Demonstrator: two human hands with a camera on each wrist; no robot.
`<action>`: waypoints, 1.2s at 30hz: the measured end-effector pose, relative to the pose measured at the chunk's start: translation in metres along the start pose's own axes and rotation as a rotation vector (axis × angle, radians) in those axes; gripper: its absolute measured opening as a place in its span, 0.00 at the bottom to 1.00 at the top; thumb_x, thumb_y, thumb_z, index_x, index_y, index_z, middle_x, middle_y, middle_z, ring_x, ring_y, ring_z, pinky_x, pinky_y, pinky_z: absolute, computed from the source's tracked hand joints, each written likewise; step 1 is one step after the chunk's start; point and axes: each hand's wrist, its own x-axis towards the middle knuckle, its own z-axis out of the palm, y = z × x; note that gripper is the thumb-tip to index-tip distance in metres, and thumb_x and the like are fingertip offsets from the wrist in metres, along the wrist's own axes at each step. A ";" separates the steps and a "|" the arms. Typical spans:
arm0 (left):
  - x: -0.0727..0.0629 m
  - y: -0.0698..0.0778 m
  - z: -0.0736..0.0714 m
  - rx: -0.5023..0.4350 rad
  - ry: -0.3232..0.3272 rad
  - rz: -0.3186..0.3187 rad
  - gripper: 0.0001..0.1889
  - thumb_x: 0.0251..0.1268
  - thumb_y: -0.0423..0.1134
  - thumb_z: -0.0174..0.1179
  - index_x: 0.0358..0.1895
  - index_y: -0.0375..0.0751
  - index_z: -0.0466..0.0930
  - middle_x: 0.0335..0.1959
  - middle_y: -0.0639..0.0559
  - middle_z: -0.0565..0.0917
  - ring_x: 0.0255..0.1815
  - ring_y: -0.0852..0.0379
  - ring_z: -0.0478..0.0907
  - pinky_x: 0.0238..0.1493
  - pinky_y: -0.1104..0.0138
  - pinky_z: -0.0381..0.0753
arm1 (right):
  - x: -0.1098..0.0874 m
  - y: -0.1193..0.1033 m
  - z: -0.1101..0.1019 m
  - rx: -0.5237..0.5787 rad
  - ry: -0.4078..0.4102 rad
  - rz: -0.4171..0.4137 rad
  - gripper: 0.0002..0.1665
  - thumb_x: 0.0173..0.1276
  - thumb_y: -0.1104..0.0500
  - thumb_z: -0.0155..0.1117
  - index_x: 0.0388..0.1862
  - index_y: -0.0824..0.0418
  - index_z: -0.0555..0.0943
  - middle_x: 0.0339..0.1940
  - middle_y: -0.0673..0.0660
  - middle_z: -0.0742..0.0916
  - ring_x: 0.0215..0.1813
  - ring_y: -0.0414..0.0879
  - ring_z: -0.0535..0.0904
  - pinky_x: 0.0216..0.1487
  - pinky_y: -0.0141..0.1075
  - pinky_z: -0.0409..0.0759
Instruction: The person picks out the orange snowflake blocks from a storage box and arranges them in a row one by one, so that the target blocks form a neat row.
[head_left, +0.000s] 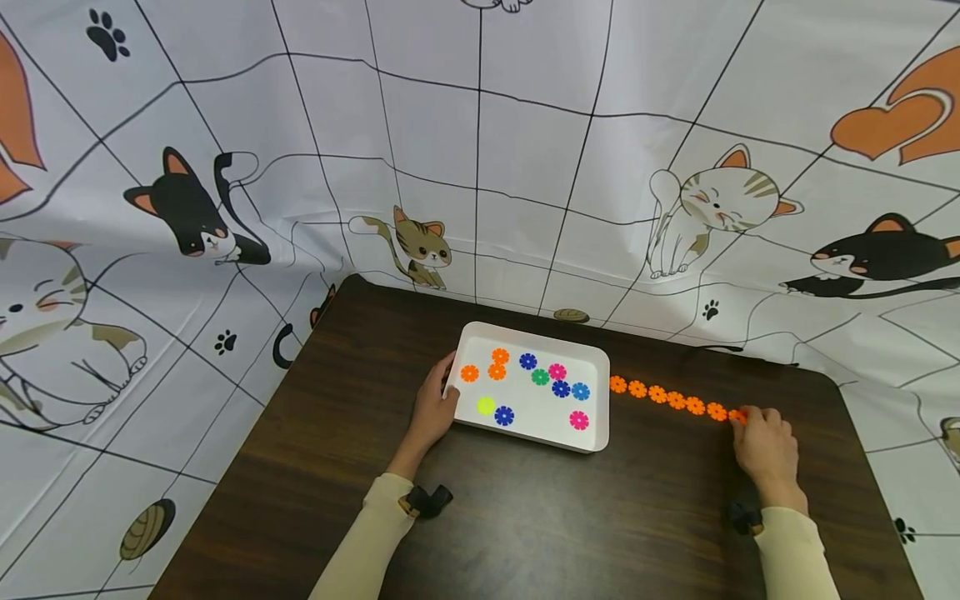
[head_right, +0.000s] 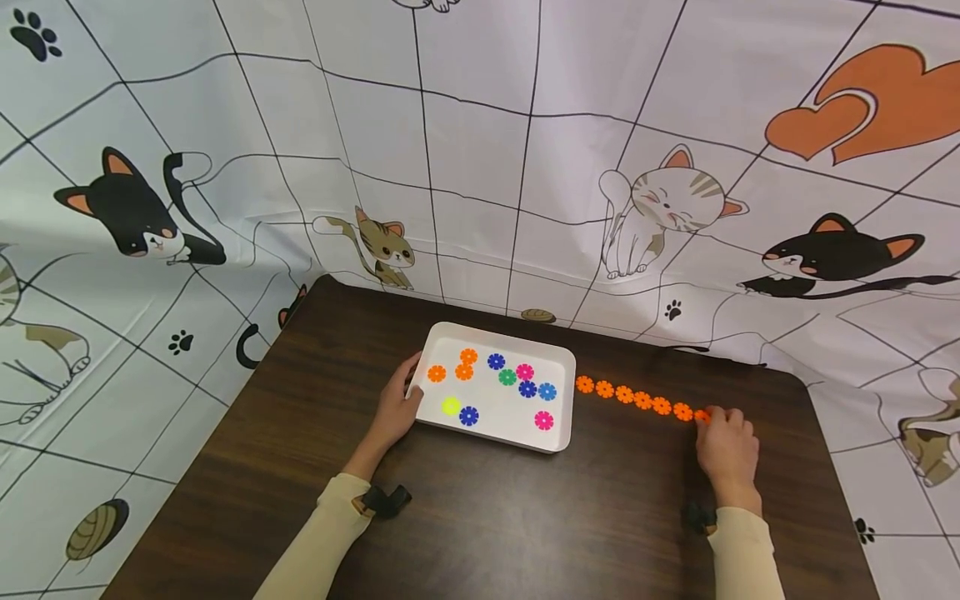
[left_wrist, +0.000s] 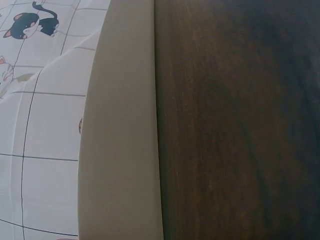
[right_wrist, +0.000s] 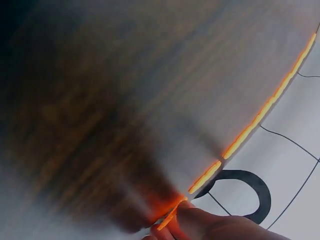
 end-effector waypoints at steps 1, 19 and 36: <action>0.000 0.000 0.000 -0.001 0.001 0.004 0.33 0.71 0.28 0.44 0.79 0.45 0.60 0.76 0.40 0.69 0.71 0.41 0.71 0.71 0.46 0.72 | 0.000 0.000 0.000 -0.002 -0.003 0.003 0.22 0.78 0.60 0.52 0.59 0.78 0.72 0.54 0.83 0.72 0.52 0.81 0.69 0.47 0.69 0.69; -0.001 -0.001 0.001 0.002 -0.003 -0.005 0.33 0.71 0.28 0.44 0.80 0.44 0.59 0.76 0.41 0.69 0.70 0.41 0.71 0.70 0.46 0.73 | -0.005 -0.005 -0.002 0.049 -0.034 0.040 0.26 0.78 0.58 0.53 0.65 0.76 0.69 0.59 0.84 0.71 0.54 0.82 0.68 0.51 0.70 0.69; 0.000 0.000 0.001 0.006 0.002 -0.009 0.33 0.72 0.28 0.45 0.80 0.46 0.59 0.76 0.42 0.68 0.70 0.42 0.71 0.70 0.46 0.73 | -0.022 -0.061 -0.006 0.110 0.027 -0.090 0.26 0.74 0.57 0.60 0.63 0.73 0.75 0.57 0.79 0.78 0.54 0.76 0.75 0.50 0.69 0.72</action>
